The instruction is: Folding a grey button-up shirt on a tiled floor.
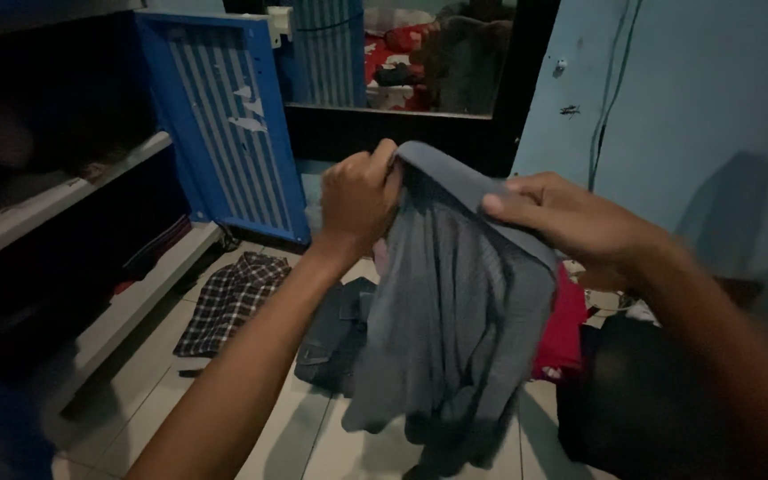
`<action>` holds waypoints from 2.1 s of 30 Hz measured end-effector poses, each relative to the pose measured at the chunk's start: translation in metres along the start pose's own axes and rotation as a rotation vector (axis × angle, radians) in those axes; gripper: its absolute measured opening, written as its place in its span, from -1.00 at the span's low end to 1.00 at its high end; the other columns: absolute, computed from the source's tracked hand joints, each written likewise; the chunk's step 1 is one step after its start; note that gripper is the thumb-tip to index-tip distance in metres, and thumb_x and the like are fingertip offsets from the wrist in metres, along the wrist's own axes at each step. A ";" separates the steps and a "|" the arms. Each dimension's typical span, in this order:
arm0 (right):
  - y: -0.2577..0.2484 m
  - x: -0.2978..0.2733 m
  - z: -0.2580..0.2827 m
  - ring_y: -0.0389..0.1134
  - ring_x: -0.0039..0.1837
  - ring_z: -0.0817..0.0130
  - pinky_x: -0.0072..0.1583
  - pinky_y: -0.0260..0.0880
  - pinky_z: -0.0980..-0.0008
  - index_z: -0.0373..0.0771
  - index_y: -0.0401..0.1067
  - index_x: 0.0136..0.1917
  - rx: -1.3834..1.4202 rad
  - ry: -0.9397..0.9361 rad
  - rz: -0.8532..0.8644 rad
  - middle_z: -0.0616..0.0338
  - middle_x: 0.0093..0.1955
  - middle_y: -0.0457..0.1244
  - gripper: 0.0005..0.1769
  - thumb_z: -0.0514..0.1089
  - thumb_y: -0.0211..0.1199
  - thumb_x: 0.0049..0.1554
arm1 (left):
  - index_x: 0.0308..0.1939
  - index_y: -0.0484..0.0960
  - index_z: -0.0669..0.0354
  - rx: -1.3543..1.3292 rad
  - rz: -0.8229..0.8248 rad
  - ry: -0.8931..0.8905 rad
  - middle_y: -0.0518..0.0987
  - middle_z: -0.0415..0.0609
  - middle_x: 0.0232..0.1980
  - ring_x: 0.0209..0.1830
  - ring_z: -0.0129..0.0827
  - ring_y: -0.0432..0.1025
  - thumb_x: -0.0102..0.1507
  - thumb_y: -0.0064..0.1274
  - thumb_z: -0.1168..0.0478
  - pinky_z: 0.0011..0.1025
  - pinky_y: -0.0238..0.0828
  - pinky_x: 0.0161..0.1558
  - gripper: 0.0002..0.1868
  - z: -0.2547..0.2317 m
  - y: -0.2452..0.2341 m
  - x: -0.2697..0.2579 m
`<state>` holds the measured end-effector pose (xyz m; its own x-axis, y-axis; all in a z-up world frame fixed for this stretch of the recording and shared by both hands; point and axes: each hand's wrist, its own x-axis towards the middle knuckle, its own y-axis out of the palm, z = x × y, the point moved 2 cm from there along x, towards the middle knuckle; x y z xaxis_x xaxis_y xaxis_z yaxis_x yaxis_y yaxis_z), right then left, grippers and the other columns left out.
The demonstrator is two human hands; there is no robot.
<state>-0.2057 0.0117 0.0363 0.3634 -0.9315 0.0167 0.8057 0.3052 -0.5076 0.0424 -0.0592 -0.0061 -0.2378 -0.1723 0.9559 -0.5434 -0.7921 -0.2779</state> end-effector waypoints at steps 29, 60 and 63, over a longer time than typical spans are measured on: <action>-0.066 0.010 -0.074 0.28 -0.12 0.21 0.08 0.30 0.13 -0.17 0.49 -0.05 0.190 0.108 -0.262 0.15 -0.21 0.28 -0.61 0.19 0.21 0.16 | 0.02 0.34 0.03 -0.864 0.612 -0.602 0.38 -0.16 -0.25 -0.23 -0.38 0.39 0.35 -0.03 0.09 -0.34 0.42 -0.14 -0.76 -0.042 -0.014 0.019; -0.051 -0.009 -0.063 0.38 -0.15 0.39 0.01 0.36 0.31 -0.23 0.63 -0.13 -0.124 -0.081 0.005 0.20 -0.24 0.42 -0.67 0.06 0.26 0.14 | -0.20 0.72 0.14 -0.968 1.422 -0.301 0.54 -0.18 -0.37 -0.41 -0.39 0.39 0.20 0.06 -0.43 -0.28 0.28 -0.39 -0.33 -0.052 0.052 -0.042; -0.046 -0.017 -0.054 0.35 -0.22 0.20 -0.06 0.38 0.13 -0.27 0.59 -0.11 -0.130 -0.027 -0.037 0.00 -0.25 0.35 -0.66 0.07 0.32 0.10 | -0.23 0.72 0.17 -0.787 1.330 -0.315 0.43 -0.17 -0.43 -0.46 -0.39 0.30 0.24 0.08 -0.40 -0.29 0.20 -0.41 -0.34 -0.043 0.049 -0.034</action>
<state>-0.2739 0.0028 0.0128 0.3482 -0.9355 0.0598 0.7521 0.2406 -0.6136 -0.0108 -0.0667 -0.0559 -0.7509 -0.6585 -0.0503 -0.3796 0.4926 -0.7831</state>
